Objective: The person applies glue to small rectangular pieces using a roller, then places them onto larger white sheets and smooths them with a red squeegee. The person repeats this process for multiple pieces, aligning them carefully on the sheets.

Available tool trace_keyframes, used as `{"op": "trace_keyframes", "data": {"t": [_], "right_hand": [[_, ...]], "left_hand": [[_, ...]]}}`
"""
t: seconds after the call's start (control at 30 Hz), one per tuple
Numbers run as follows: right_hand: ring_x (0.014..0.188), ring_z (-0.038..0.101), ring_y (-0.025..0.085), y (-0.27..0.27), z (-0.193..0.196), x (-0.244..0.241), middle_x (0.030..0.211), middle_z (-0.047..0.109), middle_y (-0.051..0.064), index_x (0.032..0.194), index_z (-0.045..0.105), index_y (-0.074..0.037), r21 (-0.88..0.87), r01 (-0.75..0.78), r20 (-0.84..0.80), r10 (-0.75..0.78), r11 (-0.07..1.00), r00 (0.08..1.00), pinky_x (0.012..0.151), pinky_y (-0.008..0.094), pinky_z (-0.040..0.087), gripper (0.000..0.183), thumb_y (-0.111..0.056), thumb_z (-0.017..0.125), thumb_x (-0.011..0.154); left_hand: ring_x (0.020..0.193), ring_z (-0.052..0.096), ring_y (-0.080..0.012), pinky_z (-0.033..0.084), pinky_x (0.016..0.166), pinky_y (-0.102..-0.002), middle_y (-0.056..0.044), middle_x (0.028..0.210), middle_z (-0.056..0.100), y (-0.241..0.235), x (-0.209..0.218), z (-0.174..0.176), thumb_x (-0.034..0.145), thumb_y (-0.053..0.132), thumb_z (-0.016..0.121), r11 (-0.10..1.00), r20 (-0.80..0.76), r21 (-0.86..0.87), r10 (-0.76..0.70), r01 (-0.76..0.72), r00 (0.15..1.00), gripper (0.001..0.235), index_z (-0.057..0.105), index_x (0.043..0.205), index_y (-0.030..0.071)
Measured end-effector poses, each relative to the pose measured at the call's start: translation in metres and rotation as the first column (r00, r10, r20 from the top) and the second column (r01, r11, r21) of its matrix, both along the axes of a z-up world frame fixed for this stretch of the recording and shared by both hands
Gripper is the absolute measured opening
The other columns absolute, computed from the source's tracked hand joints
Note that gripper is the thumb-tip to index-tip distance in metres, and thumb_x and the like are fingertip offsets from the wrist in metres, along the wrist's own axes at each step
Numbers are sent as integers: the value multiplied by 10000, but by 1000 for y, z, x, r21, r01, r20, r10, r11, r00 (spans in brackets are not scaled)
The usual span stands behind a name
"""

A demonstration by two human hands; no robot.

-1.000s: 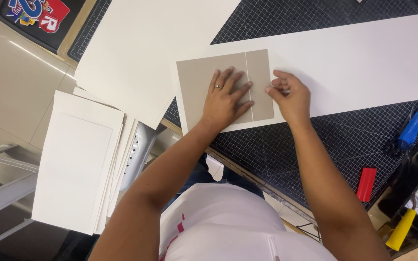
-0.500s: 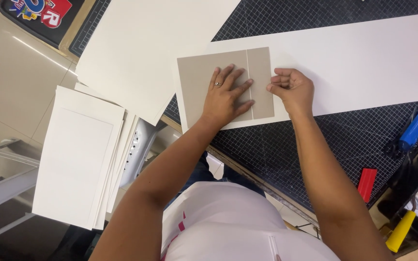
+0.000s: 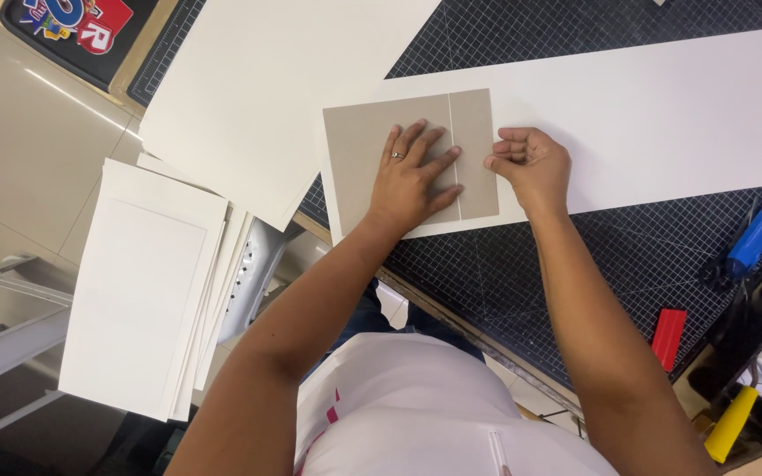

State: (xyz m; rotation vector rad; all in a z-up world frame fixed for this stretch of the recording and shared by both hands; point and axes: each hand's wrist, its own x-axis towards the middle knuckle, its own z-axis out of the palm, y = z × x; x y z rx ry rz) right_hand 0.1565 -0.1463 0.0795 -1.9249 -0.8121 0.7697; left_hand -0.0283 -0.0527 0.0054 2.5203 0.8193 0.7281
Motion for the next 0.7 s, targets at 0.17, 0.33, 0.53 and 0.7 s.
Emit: {"op": "trace_keyframes", "data": {"t": [0.17, 0.33, 0.53, 0.7], "right_hand": [[888, 696, 105, 0, 0, 0, 965, 741, 78, 1163, 699, -25, 2, 11, -12, -11, 1000, 1000, 836, 250, 595, 381, 79, 808, 813], [895, 699, 104, -1, -2, 0, 969, 742, 78, 1162, 698, -32, 21, -1, -12, 2, 1000, 1000, 845, 251, 595, 384, 78, 814, 812], [877, 702, 161, -18, 14, -15, 942, 730, 100, 1202, 686, -24, -40, 21, 49, -19, 999, 999, 801, 294, 586, 404, 58, 818, 828], [898, 709, 184, -42, 14, -26, 952, 731, 130, 1215, 674, 9, -77, 38, 14, -37, 996, 999, 826, 316, 584, 430, 71, 812, 813]], "left_hand": [[1463, 422, -276, 229, 1268, -532, 38, 1465, 551, 1, 1, 1, 783, 589, 827, 1000, -9, 0, -2, 2, 1000, 582, 705, 1311, 380], [1465, 416, -276, 226, 1268, -534, 39, 1469, 549, 1, 0, 0, 789, 609, 821, 1000, -12, 4, -2, 2, 1000, 588, 699, 1317, 383], [1467, 418, -271, 229, 1270, -525, 39, 1470, 554, 1, -1, 1, 793, 640, 813, 1000, -5, 1, -9, 9, 1000, 594, 700, 1320, 388], [1467, 419, -271, 233, 1270, -523, 40, 1475, 553, 3, -4, 2, 793, 681, 793, 1000, -6, -3, -7, 7, 1000, 613, 699, 1322, 385]]}}
